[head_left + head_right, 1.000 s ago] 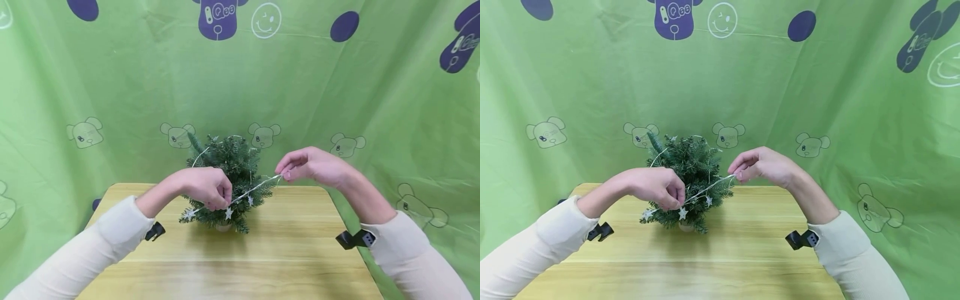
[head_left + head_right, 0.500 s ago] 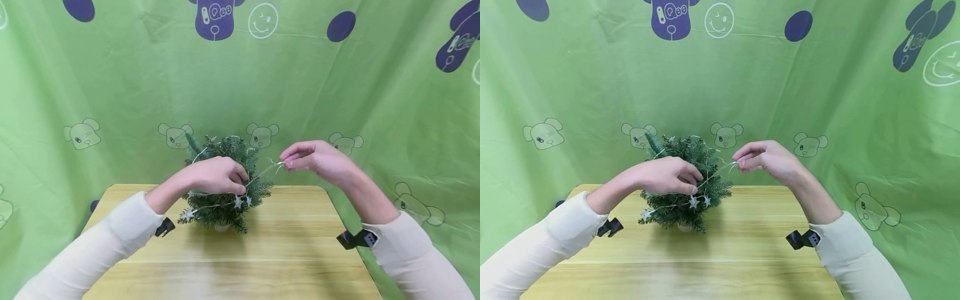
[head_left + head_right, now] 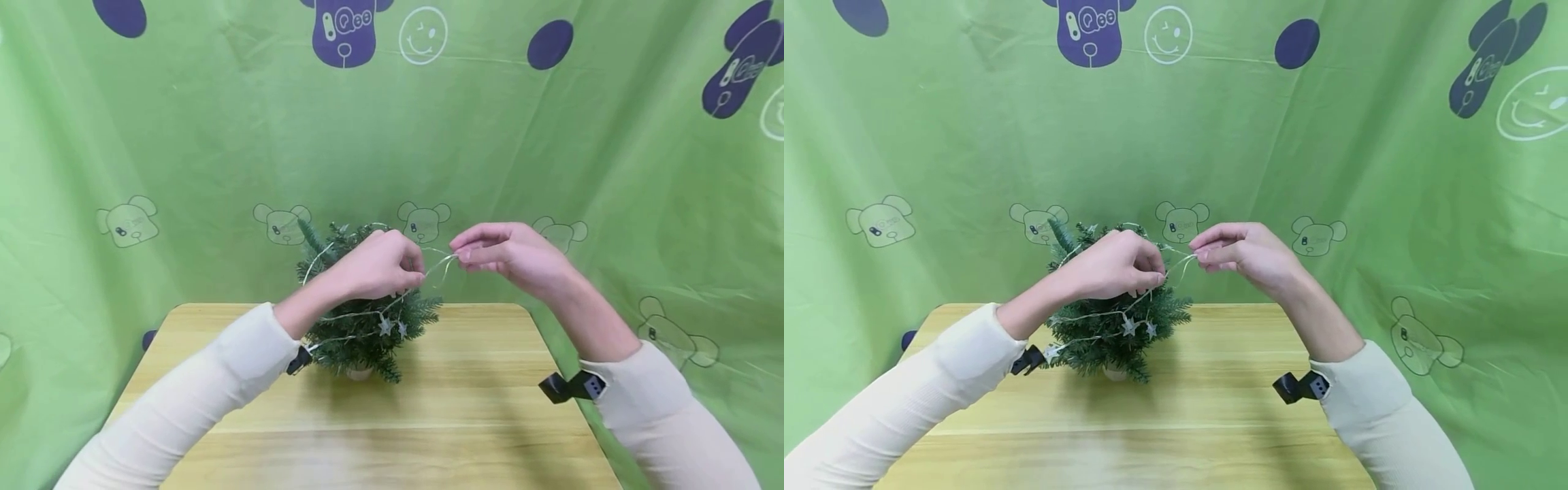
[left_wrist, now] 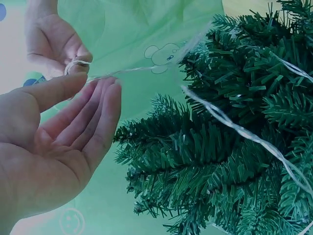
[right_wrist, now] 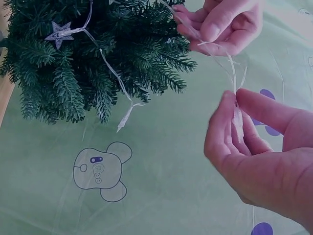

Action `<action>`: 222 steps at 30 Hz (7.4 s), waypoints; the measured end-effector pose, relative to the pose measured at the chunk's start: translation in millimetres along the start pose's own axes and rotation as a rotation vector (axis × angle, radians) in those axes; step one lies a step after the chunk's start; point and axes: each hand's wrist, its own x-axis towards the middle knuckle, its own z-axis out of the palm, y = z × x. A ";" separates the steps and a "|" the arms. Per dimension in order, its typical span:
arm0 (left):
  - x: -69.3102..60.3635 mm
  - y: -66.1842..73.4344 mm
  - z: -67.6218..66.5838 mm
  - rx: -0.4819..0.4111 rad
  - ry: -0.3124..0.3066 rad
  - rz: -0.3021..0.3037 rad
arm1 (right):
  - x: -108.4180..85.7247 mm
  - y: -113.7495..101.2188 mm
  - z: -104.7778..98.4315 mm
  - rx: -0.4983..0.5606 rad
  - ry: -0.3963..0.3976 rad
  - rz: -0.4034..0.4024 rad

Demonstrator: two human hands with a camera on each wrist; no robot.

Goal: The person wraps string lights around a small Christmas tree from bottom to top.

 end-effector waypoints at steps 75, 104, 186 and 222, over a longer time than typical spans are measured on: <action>-74.8 -98.6 -3.0 -0.114 0.164 -0.284 | 87.3 8.0 2.3 -0.139 0.202 0.068; -76.4 -102.8 -7.6 -0.125 0.144 -0.281 | 118.0 -37.2 70.6 -0.277 0.037 -0.028; -75.5 -101.4 -5.7 -0.111 0.149 -0.249 | 100.7 -32.5 89.2 -0.594 0.065 -0.084; -106.9 -125.1 -32.3 -0.076 0.448 -0.339 | 34.9 13.4 21.4 -0.663 0.281 -0.044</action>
